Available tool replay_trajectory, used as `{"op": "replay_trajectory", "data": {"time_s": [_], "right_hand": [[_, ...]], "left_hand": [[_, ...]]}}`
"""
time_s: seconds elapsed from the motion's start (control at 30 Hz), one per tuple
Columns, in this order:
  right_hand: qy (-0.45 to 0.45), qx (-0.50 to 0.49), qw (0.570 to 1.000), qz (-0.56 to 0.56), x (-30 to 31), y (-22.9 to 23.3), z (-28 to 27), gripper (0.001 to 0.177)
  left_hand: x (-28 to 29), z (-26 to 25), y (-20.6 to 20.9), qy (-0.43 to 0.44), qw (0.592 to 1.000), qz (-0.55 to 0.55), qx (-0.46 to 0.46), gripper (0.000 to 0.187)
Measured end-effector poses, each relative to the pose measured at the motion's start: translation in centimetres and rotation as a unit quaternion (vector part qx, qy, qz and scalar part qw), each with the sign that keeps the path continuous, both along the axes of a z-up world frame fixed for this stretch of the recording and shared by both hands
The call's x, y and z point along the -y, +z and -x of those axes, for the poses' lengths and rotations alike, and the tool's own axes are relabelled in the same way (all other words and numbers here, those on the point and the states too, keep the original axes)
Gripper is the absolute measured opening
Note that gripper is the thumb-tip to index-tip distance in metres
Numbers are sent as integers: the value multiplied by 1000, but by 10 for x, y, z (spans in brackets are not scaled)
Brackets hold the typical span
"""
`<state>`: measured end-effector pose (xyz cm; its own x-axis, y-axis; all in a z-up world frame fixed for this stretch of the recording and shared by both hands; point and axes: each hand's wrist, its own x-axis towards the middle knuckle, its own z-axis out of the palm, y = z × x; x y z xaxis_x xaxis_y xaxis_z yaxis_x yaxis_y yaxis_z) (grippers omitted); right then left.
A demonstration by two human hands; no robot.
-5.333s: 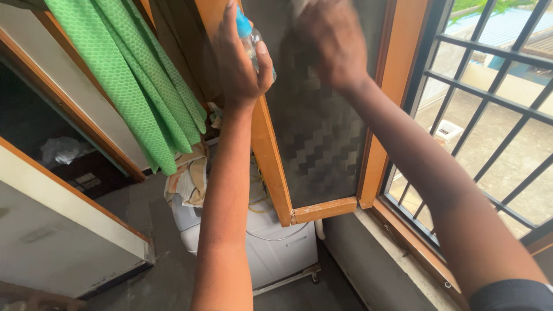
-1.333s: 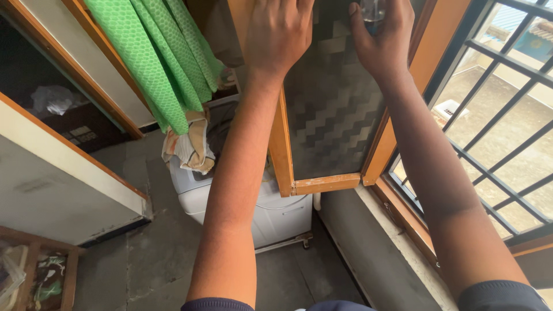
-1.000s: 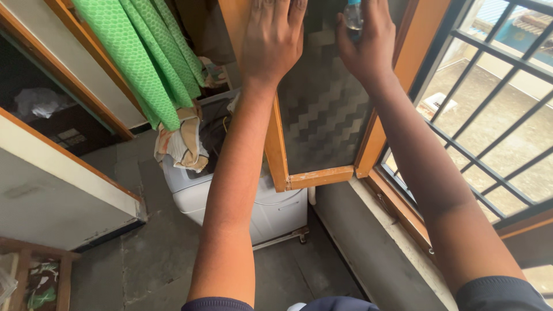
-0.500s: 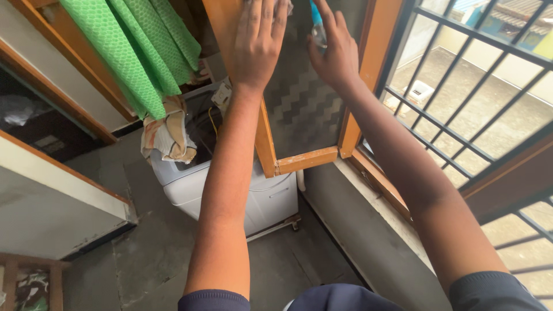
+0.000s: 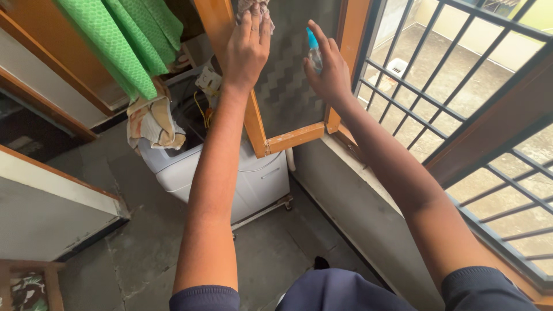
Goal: The person sprays a cleaning solution onto a window screen and wipes it with a cloth. They repeatedly spray and wipe different sections of the screen and the surrounding wooden frame.
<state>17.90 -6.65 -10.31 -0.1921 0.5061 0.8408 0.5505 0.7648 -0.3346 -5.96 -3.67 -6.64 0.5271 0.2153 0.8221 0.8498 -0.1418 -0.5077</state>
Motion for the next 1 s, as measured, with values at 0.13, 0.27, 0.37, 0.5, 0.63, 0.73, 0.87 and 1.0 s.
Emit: {"op": "replay_trajectory", "data": {"time_s": [0.13, 0.27, 0.37, 0.5, 0.63, 0.73, 0.87, 1.0], "right_hand": [[-24, -1, 999, -27, 4, 8, -4, 76], [-45, -6, 999, -21, -5, 19, -4, 70], [-52, -6, 998, -43, -19, 27, -1, 63], [-37, -16, 997, -72, -40, 40, 7, 59], [-9, -32, 994, -109, -57, 47, 16, 49], [-12, -58, 991, -124, -73, 50, 24, 39], [-30, -87, 985, -146, -93, 57, 24, 33], [-10, -99, 983, -156, -102, 65, 15, 36]], "left_hand": [[6, -5, 1, 29, 1000, -7, 4, 44], [8, -8, 3, 45, 999, 14, 7, 51], [9, -4, 4, 50, 999, 17, -3, 54], [10, -4, 9, 43, 999, 1, -16, 56], [4, -11, 19, 34, 999, -26, -5, 50], [-10, -17, 24, 33, 999, -31, 5, 49], [-44, -22, 36, -19, 999, -15, 28, 41], [-59, -27, 41, -46, 997, -17, 56, 44]]}}
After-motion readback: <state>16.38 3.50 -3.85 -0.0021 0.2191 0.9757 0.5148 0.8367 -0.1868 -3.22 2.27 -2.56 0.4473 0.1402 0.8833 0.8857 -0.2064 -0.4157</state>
